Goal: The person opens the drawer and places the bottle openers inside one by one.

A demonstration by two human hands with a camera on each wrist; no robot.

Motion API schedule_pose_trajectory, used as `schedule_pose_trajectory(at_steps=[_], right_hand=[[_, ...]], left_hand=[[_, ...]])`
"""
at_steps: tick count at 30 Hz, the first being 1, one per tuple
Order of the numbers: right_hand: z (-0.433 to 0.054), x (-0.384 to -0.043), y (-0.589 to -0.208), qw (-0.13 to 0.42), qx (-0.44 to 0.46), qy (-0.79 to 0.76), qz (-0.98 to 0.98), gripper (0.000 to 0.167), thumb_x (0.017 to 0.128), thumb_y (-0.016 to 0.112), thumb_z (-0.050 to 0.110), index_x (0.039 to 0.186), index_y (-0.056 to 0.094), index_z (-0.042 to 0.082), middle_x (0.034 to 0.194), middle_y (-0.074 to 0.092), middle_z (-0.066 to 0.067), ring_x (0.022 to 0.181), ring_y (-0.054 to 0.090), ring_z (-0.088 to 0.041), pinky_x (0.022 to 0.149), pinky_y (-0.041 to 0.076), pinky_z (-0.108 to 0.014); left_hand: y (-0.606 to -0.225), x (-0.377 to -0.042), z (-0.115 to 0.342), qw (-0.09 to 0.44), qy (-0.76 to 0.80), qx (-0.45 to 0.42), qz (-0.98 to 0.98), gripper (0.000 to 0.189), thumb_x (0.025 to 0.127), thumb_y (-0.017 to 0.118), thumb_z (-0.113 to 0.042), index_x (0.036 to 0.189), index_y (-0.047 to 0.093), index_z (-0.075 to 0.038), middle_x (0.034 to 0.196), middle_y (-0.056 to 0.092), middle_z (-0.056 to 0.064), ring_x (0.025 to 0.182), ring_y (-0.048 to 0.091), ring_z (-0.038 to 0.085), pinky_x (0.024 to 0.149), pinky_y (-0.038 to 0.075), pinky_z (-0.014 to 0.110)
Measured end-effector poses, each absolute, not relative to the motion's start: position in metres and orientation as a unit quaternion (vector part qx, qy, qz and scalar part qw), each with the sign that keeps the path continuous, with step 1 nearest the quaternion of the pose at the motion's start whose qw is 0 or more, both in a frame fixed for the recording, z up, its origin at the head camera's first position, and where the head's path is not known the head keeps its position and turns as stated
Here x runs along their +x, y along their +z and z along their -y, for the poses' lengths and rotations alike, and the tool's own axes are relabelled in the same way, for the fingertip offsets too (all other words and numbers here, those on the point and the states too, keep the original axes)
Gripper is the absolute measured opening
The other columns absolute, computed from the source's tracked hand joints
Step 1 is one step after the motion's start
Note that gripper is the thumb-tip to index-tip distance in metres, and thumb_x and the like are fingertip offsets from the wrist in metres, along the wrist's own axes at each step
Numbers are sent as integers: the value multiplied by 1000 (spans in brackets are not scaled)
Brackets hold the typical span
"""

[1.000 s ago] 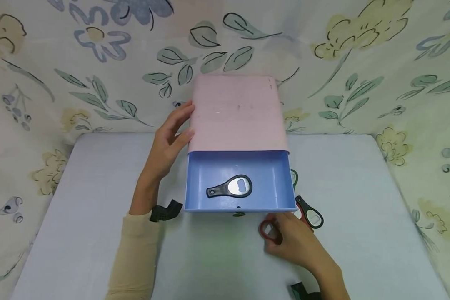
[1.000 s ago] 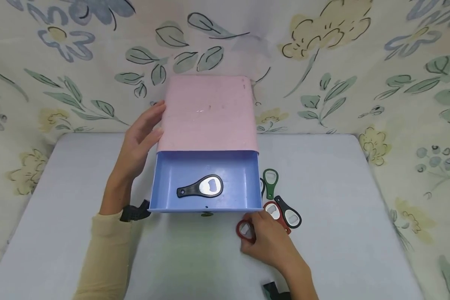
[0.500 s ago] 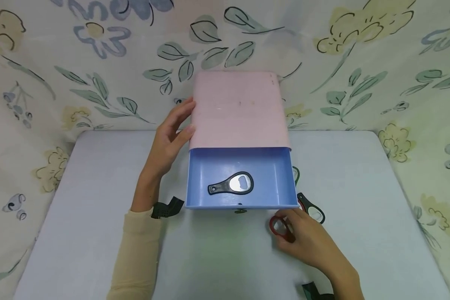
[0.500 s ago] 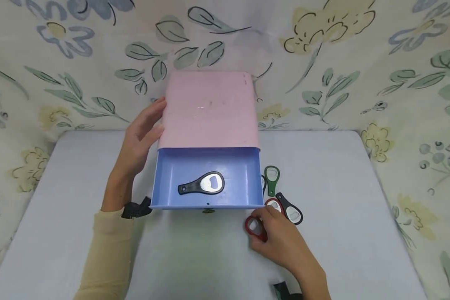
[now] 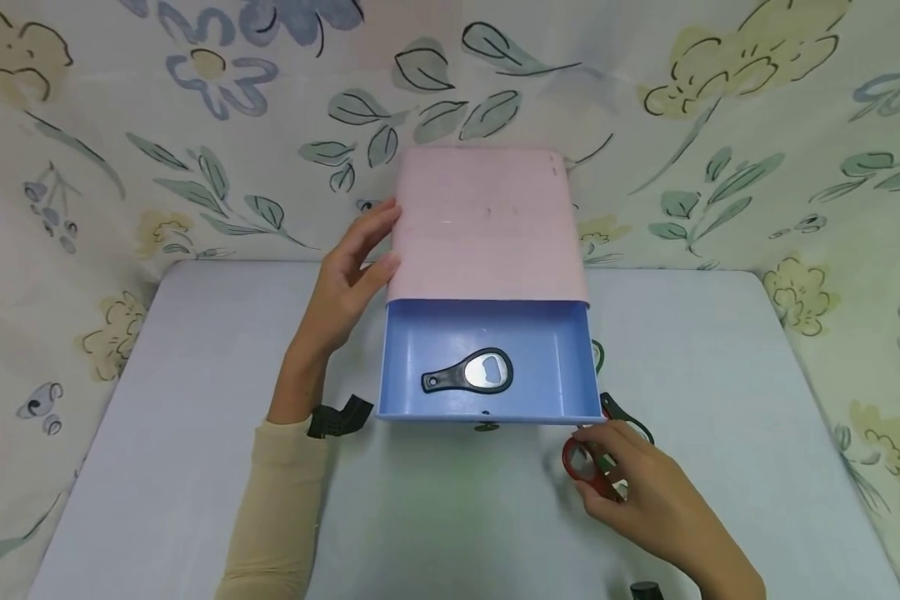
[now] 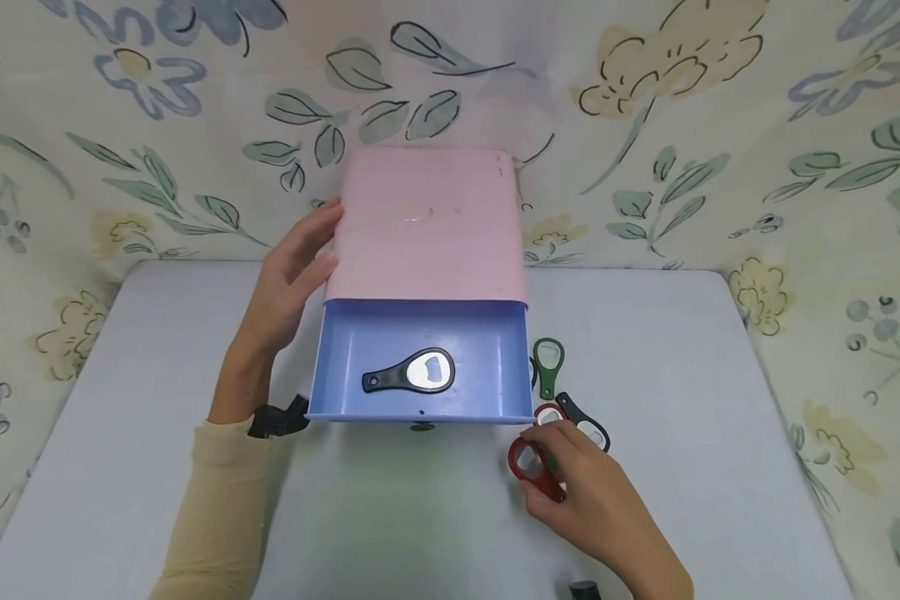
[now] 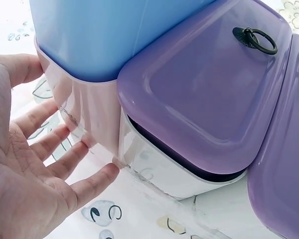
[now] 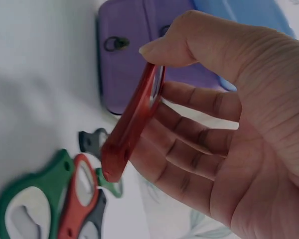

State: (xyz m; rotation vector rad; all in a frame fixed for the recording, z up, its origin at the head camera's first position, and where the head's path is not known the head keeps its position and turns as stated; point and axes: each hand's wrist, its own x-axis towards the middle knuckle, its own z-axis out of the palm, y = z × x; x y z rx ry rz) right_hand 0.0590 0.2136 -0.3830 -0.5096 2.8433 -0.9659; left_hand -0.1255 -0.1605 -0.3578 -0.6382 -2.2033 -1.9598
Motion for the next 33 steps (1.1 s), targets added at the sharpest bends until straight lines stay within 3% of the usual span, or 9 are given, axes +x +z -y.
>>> schedule_pose_trajectory(at_steps=[4, 10, 21, 33], right_hand=[[-220, 61, -378, 22, -199, -333, -921, 61, 74, 89, 0, 126, 66, 22, 114, 67, 5, 75, 61, 7, 60, 54, -14], [-228, 61, -374, -16, -233, -323, -917, 67, 70, 91, 0, 128, 66, 20, 117, 66, 8, 77, 58, 6, 69, 52, -7], [-236, 57, -360, -1, -241, -339, -909, 66, 72, 88, -5, 128, 64, 20, 120, 64, 9, 81, 66, 4, 71, 54, -8], [-242, 53, -337, -26, -235, -309, -921, 69, 69, 88, -8, 128, 64, 19, 122, 62, 14, 79, 66, 6, 69, 55, -7]], left_hand=[[-357, -124, 161, 60, -648, -207, 730, 57, 103, 57, -11, 159, 48, -13, 169, 40, -11, 155, 44, 15, 123, 44, 55], [-358, -124, 161, 60, -649, -208, 729, 57, 103, 56, -10, 159, 48, -11, 170, 40, -9, 155, 43, 16, 123, 44, 57], [-358, -126, 160, 65, -646, -210, 731, 57, 103, 57, -11, 159, 48, -11, 170, 39, -8, 155, 43, 17, 125, 42, 57], [-358, -126, 161, 62, -648, -214, 728, 58, 102, 57, -9, 159, 47, -10, 170, 39, -7, 156, 43, 17, 125, 40, 59]])
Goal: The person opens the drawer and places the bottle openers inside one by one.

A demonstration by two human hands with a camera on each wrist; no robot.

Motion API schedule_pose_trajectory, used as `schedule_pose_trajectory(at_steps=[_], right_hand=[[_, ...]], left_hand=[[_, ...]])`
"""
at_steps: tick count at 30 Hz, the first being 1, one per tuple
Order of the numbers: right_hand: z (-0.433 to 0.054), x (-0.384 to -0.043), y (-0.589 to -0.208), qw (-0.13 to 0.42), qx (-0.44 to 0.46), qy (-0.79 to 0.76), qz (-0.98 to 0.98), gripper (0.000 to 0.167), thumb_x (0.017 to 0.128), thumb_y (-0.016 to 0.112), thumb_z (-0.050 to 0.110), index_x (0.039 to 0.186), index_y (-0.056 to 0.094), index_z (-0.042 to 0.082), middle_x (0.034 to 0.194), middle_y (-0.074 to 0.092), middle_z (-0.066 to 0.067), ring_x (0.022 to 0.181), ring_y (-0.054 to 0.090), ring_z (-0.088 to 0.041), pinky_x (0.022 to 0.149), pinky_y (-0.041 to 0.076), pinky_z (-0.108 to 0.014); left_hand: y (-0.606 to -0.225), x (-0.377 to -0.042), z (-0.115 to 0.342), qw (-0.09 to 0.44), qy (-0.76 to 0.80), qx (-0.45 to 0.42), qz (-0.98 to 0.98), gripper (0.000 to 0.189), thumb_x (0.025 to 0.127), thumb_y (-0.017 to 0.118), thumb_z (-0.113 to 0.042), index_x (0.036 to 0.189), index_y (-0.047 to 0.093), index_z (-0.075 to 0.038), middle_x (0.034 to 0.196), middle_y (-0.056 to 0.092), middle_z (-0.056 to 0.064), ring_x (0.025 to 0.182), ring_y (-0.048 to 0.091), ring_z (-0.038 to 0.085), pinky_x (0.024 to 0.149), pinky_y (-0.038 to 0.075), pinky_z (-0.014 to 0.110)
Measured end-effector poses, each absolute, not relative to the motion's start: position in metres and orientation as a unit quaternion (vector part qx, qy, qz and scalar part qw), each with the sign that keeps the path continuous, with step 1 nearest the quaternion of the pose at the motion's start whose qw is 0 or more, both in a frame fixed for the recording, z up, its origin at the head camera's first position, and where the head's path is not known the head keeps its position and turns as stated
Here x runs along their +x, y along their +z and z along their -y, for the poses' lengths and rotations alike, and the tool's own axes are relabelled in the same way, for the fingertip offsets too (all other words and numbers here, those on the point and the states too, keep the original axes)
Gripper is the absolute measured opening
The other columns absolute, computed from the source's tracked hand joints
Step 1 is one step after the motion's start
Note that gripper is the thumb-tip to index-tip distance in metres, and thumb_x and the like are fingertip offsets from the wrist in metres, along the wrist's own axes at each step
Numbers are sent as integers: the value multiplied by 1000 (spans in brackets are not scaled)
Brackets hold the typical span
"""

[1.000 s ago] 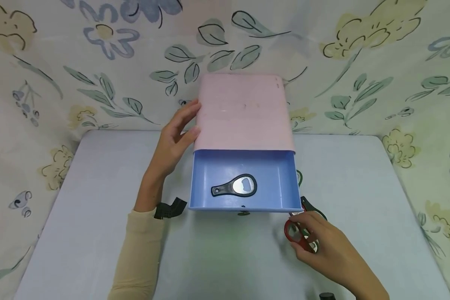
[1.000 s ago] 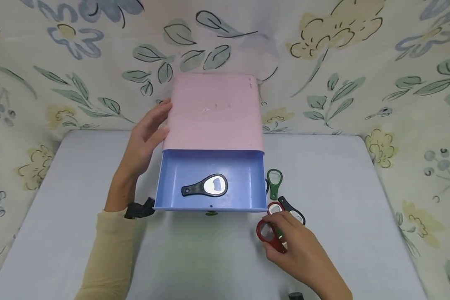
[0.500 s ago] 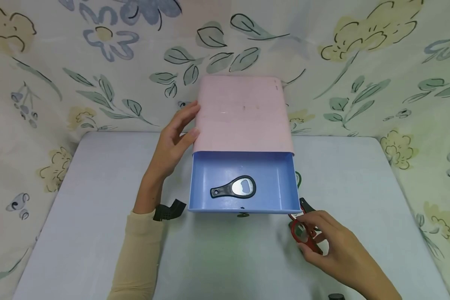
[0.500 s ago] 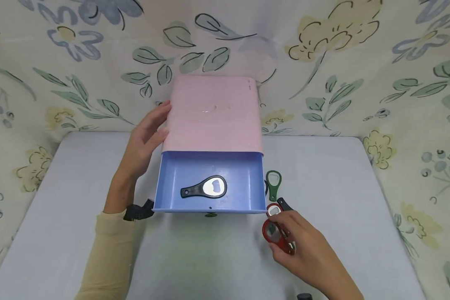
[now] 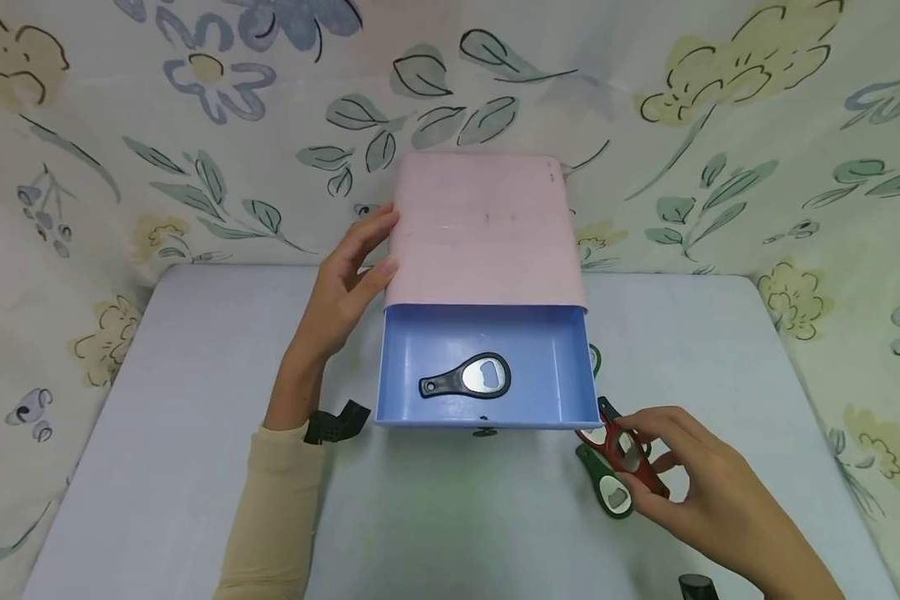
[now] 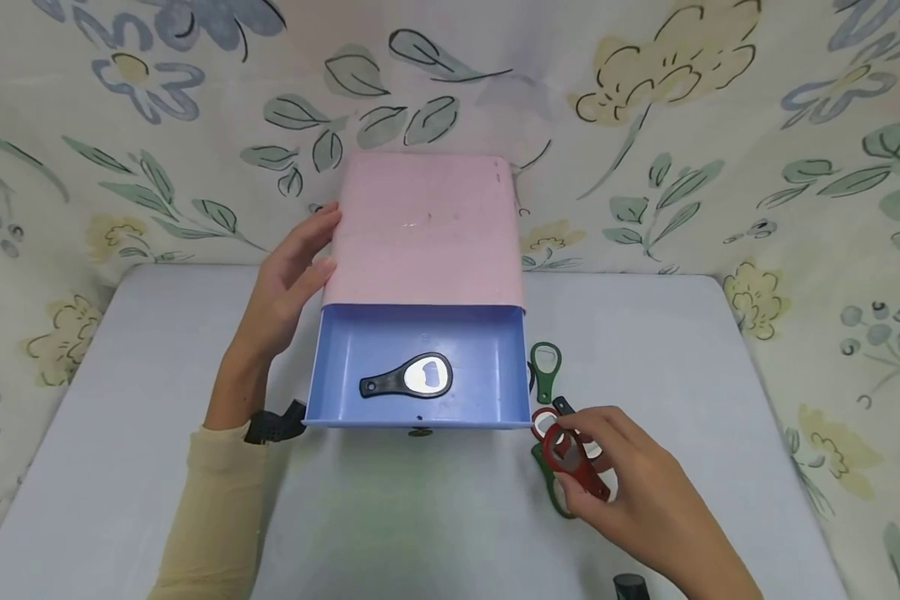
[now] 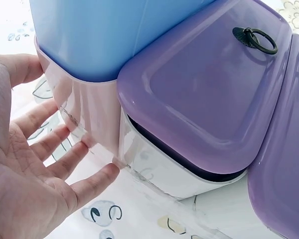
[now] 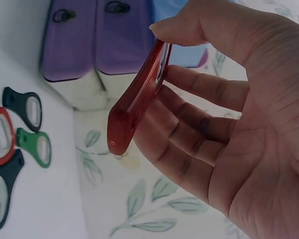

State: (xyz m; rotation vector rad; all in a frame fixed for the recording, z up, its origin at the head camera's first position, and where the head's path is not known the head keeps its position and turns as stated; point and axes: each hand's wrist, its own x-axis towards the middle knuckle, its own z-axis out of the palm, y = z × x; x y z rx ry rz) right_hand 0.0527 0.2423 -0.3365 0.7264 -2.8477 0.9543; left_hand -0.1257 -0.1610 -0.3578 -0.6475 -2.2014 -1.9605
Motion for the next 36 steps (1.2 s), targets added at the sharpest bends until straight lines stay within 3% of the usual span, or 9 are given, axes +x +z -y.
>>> schedule_pose_trajectory(at_steps=[7, 11, 21, 36], right_hand=[[-243, 48, -321, 38, 236, 300, 923, 69, 68, 90, -6, 128, 65, 20, 122, 64, 10, 76, 65, 5, 61, 54, -8], [-243, 46, -317, 34, 232, 293, 927, 69, 69, 91, -4, 128, 65, 21, 123, 63, 12, 76, 65, 5, 62, 54, -8], [-245, 34, -312, 68, 267, 322, 906, 75, 63, 89, -9, 132, 67, 14, 122, 68, 0, 81, 67, 3, 72, 56, -7], [-234, 12, -278, 59, 308, 288, 905, 75, 62, 91, -6, 130, 68, 16, 123, 66, 5, 78, 67, 3, 65, 56, -8]], left_hand=[[-357, -126, 161, 65, -644, -214, 732, 58, 102, 57, -9, 159, 48, -10, 170, 39, -7, 155, 43, 17, 124, 43, 55], [-358, -127, 160, 65, -646, -215, 730, 58, 102, 57, -9, 159, 48, -10, 170, 39, -6, 155, 44, 17, 124, 43, 54], [-357, -128, 161, 60, -648, -213, 729, 58, 101, 59, -10, 159, 48, -10, 170, 39, -6, 156, 43, 18, 123, 43, 56], [-359, -127, 162, 60, -655, -210, 724, 58, 101, 59, -9, 159, 48, -10, 171, 39, -6, 156, 43, 19, 125, 41, 57]])
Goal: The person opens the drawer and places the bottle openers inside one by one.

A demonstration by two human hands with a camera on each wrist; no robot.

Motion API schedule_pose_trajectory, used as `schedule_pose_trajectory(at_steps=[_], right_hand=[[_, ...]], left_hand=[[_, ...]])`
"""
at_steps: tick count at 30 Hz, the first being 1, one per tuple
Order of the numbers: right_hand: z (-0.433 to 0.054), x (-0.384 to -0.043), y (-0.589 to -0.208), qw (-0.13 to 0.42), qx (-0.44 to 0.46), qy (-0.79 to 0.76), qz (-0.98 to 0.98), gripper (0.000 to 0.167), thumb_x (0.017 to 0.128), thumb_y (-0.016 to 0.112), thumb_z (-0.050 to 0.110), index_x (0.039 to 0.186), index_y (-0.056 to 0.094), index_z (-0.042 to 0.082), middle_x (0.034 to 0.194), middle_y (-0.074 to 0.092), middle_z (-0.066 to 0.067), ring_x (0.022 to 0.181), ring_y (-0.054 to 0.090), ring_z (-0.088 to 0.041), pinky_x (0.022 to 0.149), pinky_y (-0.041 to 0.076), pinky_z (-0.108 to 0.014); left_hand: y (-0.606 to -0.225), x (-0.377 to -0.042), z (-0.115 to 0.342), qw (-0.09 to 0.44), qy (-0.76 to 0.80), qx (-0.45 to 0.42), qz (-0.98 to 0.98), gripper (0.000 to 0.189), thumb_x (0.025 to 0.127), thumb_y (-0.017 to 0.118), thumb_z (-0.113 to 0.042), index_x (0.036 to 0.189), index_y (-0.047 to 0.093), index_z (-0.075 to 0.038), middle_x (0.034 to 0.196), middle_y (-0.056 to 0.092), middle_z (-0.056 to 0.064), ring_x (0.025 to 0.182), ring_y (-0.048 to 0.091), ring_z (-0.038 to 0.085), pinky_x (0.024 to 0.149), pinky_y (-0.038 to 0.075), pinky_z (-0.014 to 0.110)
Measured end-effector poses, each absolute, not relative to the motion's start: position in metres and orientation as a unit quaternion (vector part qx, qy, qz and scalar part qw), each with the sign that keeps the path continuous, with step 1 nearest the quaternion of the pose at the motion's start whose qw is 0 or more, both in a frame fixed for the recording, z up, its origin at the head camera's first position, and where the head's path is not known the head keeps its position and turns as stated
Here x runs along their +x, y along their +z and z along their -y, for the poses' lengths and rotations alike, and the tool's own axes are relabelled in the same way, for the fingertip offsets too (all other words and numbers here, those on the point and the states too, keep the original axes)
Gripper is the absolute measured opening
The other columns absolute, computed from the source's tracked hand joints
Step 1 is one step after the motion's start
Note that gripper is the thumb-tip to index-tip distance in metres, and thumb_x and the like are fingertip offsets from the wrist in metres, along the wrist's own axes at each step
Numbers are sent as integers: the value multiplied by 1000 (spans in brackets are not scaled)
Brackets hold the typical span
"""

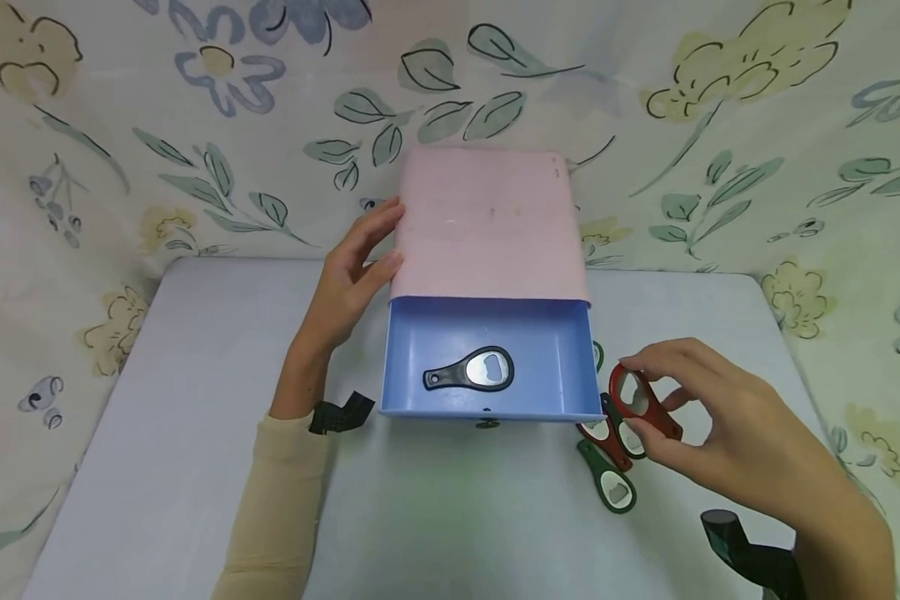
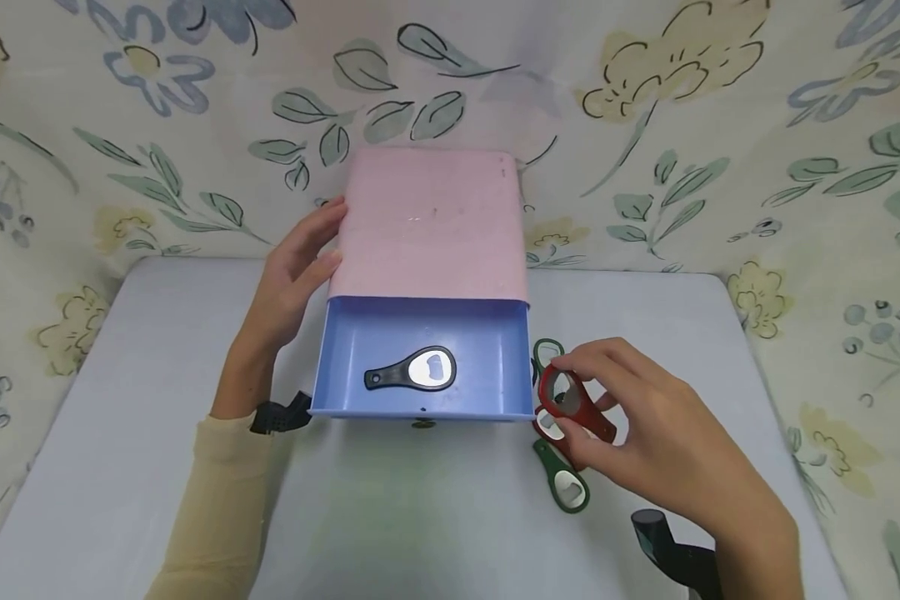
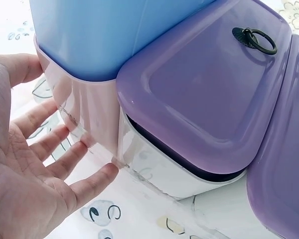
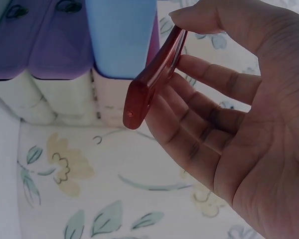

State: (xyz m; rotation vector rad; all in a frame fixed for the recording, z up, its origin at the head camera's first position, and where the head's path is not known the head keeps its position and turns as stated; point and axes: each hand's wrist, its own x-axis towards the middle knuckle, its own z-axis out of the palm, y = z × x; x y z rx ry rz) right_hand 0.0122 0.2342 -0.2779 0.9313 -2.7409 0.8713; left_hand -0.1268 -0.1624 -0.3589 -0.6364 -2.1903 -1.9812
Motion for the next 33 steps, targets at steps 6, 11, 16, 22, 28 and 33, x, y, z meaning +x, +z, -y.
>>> schedule_pose_trajectory(at_steps=[6, 11, 16, 22, 28, 33], right_hand=[[-224, 5, -265, 52, 300, 274, 912, 72, 66, 93, 0, 130, 69, 20, 124, 66, 4, 78, 67, 2, 62, 55, -8], [-221, -3, -255, 54, 313, 249, 915, 69, 68, 93, 3, 131, 69, 18, 125, 66, 3, 79, 67, 1, 61, 55, -8], [-223, -16, -247, 66, 328, 216, 917, 66, 69, 93, 6, 129, 70, 18, 122, 66, 5, 78, 67, 1, 59, 53, -8], [-215, -25, -238, 37, 314, 195, 929, 63, 72, 92, 10, 129, 68, 24, 123, 64, 9, 80, 66, 3, 57, 52, -12], [-198, -33, -231, 32, 335, 168, 927, 55, 73, 89, 14, 124, 71, 24, 122, 64, 13, 81, 58, 3, 61, 49, -19], [-188, -43, -221, 49, 377, 154, 912, 50, 74, 88, 14, 120, 71, 24, 119, 64, 15, 79, 55, 4, 61, 47, -17]], left_hand=[[-358, -126, 162, 61, -649, -209, 729, 59, 101, 60, -10, 159, 48, -11, 170, 39, -8, 155, 44, 17, 124, 43, 57], [-358, -127, 162, 59, -651, -214, 725, 58, 101, 59, -9, 158, 49, -9, 171, 39, -5, 156, 42, 19, 124, 42, 59], [-359, -128, 162, 61, -652, -213, 725, 58, 101, 60, -10, 158, 49, -10, 170, 39, -6, 156, 43, 18, 123, 43, 58], [-360, -128, 161, 63, -648, -211, 729, 58, 101, 60, -12, 158, 49, -11, 170, 40, -7, 155, 43, 18, 124, 43, 57], [-360, -128, 161, 68, -644, -208, 733, 57, 102, 59, -13, 158, 49, -11, 169, 40, -8, 155, 44, 17, 123, 44, 56], [-358, -128, 161, 63, -646, -208, 732, 57, 102, 57, -13, 158, 49, -10, 170, 40, -7, 155, 44, 16, 124, 43, 56]])
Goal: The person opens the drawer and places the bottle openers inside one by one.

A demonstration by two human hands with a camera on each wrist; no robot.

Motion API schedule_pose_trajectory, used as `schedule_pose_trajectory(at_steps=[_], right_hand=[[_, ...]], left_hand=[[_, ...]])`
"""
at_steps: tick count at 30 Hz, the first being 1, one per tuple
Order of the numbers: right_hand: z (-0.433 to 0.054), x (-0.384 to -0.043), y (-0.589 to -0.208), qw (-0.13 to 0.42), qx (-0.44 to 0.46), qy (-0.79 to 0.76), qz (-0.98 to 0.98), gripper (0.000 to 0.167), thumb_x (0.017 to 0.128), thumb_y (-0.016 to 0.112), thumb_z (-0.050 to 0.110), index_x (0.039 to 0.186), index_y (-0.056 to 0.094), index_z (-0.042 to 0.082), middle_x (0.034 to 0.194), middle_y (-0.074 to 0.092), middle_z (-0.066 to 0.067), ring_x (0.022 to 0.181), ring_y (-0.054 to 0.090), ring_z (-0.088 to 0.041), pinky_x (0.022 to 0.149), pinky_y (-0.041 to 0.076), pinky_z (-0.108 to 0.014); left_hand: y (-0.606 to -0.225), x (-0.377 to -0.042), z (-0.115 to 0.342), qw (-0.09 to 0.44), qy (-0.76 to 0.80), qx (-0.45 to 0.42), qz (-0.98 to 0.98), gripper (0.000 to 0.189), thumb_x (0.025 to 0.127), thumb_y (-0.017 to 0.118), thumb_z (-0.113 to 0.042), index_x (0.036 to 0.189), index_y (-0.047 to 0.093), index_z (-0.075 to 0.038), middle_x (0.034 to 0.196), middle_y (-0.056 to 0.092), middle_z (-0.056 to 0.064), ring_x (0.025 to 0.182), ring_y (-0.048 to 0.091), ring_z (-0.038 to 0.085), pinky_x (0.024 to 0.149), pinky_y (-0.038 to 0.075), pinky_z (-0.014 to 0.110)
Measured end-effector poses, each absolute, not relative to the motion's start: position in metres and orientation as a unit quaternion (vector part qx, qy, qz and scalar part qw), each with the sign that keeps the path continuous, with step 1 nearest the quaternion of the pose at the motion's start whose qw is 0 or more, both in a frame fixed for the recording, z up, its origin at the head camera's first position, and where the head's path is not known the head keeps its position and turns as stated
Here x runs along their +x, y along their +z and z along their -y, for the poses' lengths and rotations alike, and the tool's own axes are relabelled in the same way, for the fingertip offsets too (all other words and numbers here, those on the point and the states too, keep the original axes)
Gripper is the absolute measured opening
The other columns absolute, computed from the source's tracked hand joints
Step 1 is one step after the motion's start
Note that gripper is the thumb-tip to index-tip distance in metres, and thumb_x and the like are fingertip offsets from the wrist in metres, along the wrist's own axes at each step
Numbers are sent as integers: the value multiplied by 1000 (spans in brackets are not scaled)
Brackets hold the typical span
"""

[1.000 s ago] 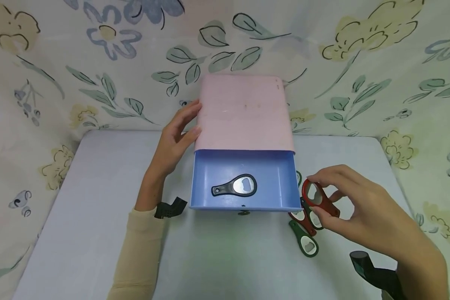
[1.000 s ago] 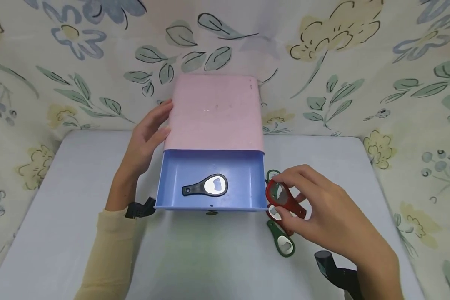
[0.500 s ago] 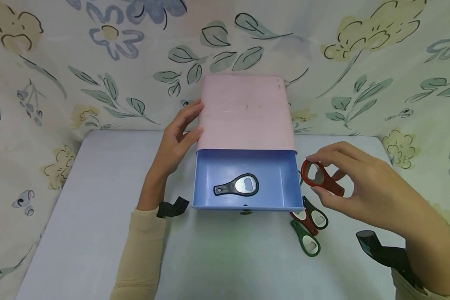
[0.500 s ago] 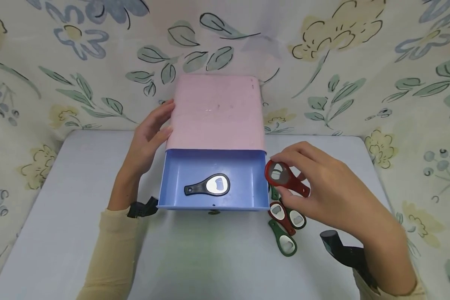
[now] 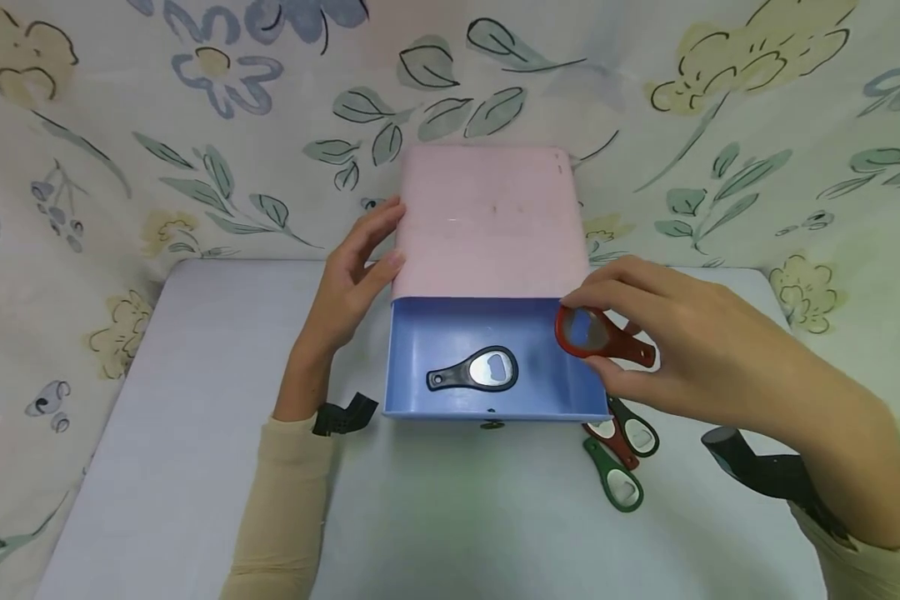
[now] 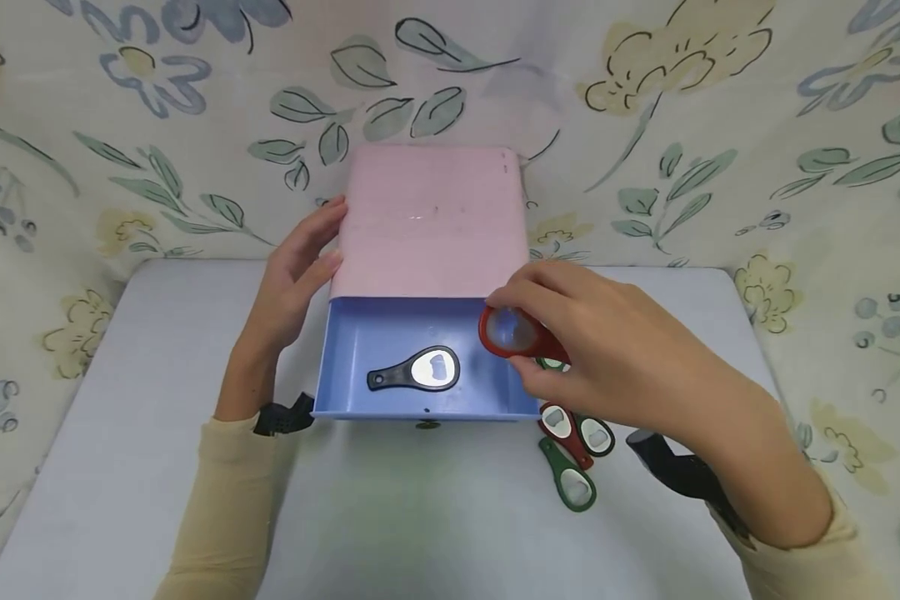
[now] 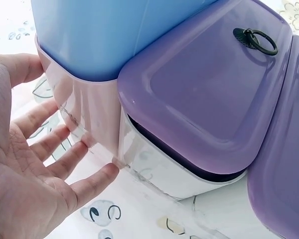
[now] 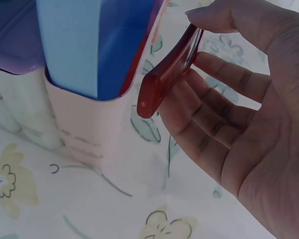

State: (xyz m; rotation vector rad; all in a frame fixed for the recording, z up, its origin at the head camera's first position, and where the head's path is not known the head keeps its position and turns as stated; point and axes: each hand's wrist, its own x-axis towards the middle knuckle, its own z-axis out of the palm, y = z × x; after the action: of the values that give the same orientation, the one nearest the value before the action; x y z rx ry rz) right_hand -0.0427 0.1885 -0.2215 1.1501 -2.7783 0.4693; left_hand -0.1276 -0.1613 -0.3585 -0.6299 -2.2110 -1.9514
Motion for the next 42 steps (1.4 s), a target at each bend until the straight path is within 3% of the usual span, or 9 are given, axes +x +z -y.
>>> schedule_pose_trajectory(at_steps=[8, 16, 29, 35, 42], right_hand=[[-170, -52, -214, 26, 394, 154, 906, 48, 78, 82, 13, 124, 71, 26, 118, 63, 17, 75, 53, 5, 62, 48, -17], [-153, -58, -213, -10, 405, 125, 906, 44, 84, 81, 22, 126, 70, 25, 121, 63, 15, 92, 59, 0, 77, 56, -25], [-125, -65, -208, -71, 438, 114, 889, 43, 90, 82, 24, 131, 72, 18, 123, 64, 5, 87, 62, -5, 75, 56, -25], [-116, -65, -208, -94, 441, 113, 885, 42, 90, 83, 25, 130, 71, 19, 121, 64, 7, 92, 65, -2, 80, 60, -27], [-109, -64, -206, -81, 449, 95, 885, 45, 91, 82, 28, 134, 69, 19, 125, 66, 4, 98, 64, -7, 78, 59, -28]], left_hand=[[-357, -127, 162, 65, -648, -208, 730, 57, 102, 56, -12, 158, 49, -9, 169, 41, -7, 154, 45, 17, 123, 44, 56], [-357, -127, 158, 58, -653, -210, 725, 57, 102, 56, -12, 158, 49, -10, 169, 41, -8, 154, 44, 16, 123, 45, 54], [-360, -125, 160, 53, -657, -206, 724, 57, 103, 58, -8, 159, 48, -12, 170, 40, -9, 155, 43, 17, 121, 47, 32], [-359, -126, 161, 56, -653, -206, 726, 58, 102, 58, -9, 159, 48, -12, 170, 40, -8, 155, 43, 17, 121, 49, 39], [-357, -126, 162, 55, -651, -207, 729, 57, 103, 58, -10, 159, 48, -13, 169, 40, -10, 155, 44, 15, 121, 48, 50]])
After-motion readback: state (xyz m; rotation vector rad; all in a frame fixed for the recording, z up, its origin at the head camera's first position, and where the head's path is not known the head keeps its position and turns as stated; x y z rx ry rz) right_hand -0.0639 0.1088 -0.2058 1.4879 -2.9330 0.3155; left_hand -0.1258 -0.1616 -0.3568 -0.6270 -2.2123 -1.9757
